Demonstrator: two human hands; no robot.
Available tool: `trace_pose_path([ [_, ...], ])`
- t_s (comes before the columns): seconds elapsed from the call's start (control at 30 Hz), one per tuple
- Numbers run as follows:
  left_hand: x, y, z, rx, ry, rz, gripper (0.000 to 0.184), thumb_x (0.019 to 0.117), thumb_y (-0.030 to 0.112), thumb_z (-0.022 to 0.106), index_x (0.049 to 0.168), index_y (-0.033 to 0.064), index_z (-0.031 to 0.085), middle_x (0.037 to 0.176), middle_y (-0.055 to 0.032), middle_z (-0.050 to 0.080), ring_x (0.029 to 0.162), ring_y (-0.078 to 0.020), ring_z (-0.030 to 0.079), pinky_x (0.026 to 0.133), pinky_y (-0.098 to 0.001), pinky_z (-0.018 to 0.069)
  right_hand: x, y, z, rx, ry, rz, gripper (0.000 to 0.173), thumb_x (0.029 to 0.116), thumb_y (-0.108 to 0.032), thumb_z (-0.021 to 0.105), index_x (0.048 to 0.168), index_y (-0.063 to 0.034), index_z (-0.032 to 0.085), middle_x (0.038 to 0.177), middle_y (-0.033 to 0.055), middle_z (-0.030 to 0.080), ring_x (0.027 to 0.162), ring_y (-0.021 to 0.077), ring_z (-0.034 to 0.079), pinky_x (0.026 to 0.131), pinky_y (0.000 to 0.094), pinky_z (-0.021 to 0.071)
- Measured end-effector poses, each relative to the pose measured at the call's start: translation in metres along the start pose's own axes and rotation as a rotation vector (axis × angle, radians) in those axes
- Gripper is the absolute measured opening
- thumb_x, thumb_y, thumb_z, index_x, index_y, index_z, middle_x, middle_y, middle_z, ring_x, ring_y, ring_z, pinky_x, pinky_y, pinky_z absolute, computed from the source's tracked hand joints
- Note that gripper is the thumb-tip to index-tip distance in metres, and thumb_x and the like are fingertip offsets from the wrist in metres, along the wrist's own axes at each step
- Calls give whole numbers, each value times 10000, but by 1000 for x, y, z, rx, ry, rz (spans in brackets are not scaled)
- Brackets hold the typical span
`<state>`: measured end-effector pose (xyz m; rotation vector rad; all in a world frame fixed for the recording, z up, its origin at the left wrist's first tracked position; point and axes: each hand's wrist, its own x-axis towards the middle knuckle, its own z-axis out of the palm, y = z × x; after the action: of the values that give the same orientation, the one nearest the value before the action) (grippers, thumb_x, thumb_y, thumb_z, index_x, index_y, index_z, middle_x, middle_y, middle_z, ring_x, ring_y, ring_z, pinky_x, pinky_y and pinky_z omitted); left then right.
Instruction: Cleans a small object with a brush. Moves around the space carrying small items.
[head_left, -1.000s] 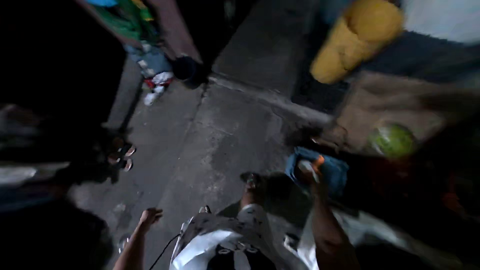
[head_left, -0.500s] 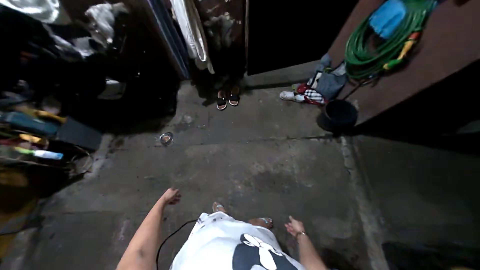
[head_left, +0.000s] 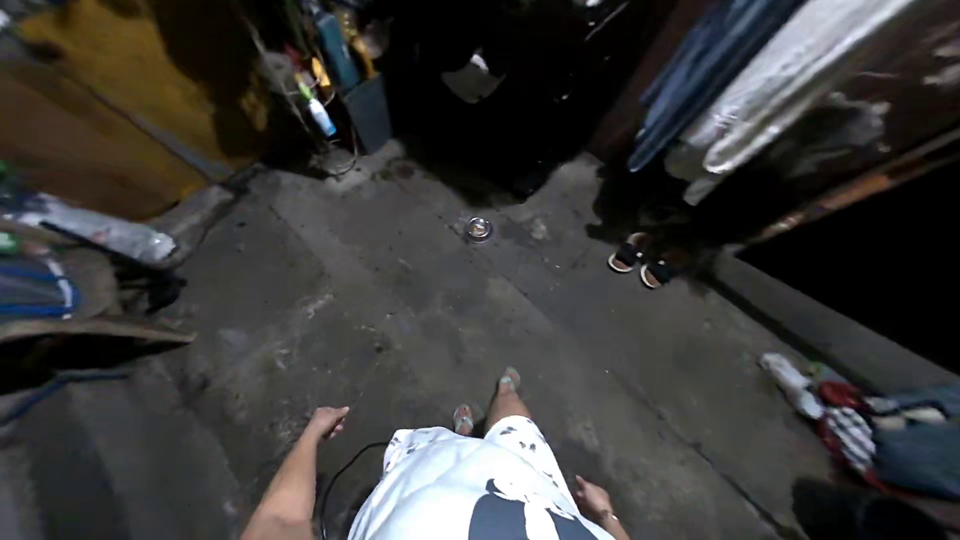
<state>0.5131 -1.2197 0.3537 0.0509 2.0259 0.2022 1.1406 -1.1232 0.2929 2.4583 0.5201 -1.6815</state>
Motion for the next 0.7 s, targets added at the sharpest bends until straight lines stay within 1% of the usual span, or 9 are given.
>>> trace_pose_path([
  [0.07, 1, -11, -8, -148, 27, -94, 532, 1097, 433, 454, 1246, -57, 599, 1046, -173, 665, 828, -204, 631, 780, -371, 531, 8, -41, 5, -93, -4, -20, 500, 1126, -326, 414, 1363, 94, 549, 1309, 275, 618, 1143, 335, 642, 1006, 472, 498],
  [0.17, 12, -10, -17, -318, 105, -181, 612, 1114, 487, 329, 1172, -69, 578, 956, -163, 646, 791, -214, 642, 747, -374, 546, 34, -113, 6, -239, -12, -64, 498, 1119, -320, 439, 1367, 95, 562, 1363, 275, 609, 1256, 361, 612, 1082, 496, 468],
  [0.2, 15, -2, -20, -368, 120, -201, 592, 1124, 464, 304, 1186, -64, 563, 945, -151, 632, 782, -207, 640, 740, -367, 549, 43, -141, 6, -267, 7, -72, 497, 1114, -324, 451, 1359, 90, 573, 1357, 272, 617, 1255, 366, 615, 1077, 507, 473],
  [0.3, 9, 32, -33, -522, 156, -223, 540, 1144, 389, 268, 1292, -72, 506, 1015, -168, 614, 836, -210, 650, 775, -364, 560, 61, -227, 11, -257, 61, -78, 470, 1106, -313, 464, 1341, 80, 572, 1267, 270, 645, 1110, 359, 666, 962, 510, 534],
  [0.4, 7, 82, -64, -651, 221, -152, 541, 1150, 350, 250, 1335, -99, 488, 1064, -199, 617, 878, -219, 664, 820, -365, 567, 49, -372, 41, -387, 10, -171, 457, 1106, -292, 473, 1363, 80, 545, 1261, 271, 637, 1084, 344, 663, 941, 488, 538],
  [0.47, 4, 106, -85, -726, 252, -94, 529, 1153, 322, 240, 1309, -110, 502, 1044, -188, 616, 858, -198, 656, 810, -346, 563, 46, -467, 73, -566, 6, -263, 393, 1086, -252, 496, 1279, 70, 610, 1191, 240, 668, 1022, 311, 676, 897, 470, 548],
  [0.53, 1, 121, -106, -797, 278, -16, 497, 1154, 265, 224, 1235, -107, 542, 1044, -172, 639, 861, -173, 649, 803, -330, 549, 33, -565, 124, -764, -41, -364, 346, 1068, -226, 538, 1234, 54, 654, 1185, 218, 682, 1043, 294, 678, 924, 453, 545],
  [0.63, 13, 119, -137, -886, 245, -6, 449, 1144, 186, 242, 1335, -85, 544, 1279, -237, 634, 1042, -237, 675, 909, -380, 541, 3, -698, 230, -1052, -62, -585, 307, 1030, -199, 602, 1199, 41, 690, 1212, 245, 686, 1116, 366, 668, 975, 534, 525],
  [0.7, 39, 104, -147, -915, 283, -117, 356, 1124, 140, 364, 1383, -57, 510, 1304, -259, 625, 1044, -292, 691, 898, -429, 558, -24, -770, 310, -1144, -33, -732, 347, 1025, -239, 613, 1224, 37, 681, 1240, 264, 676, 1164, 411, 653, 1001, 585, 511],
])
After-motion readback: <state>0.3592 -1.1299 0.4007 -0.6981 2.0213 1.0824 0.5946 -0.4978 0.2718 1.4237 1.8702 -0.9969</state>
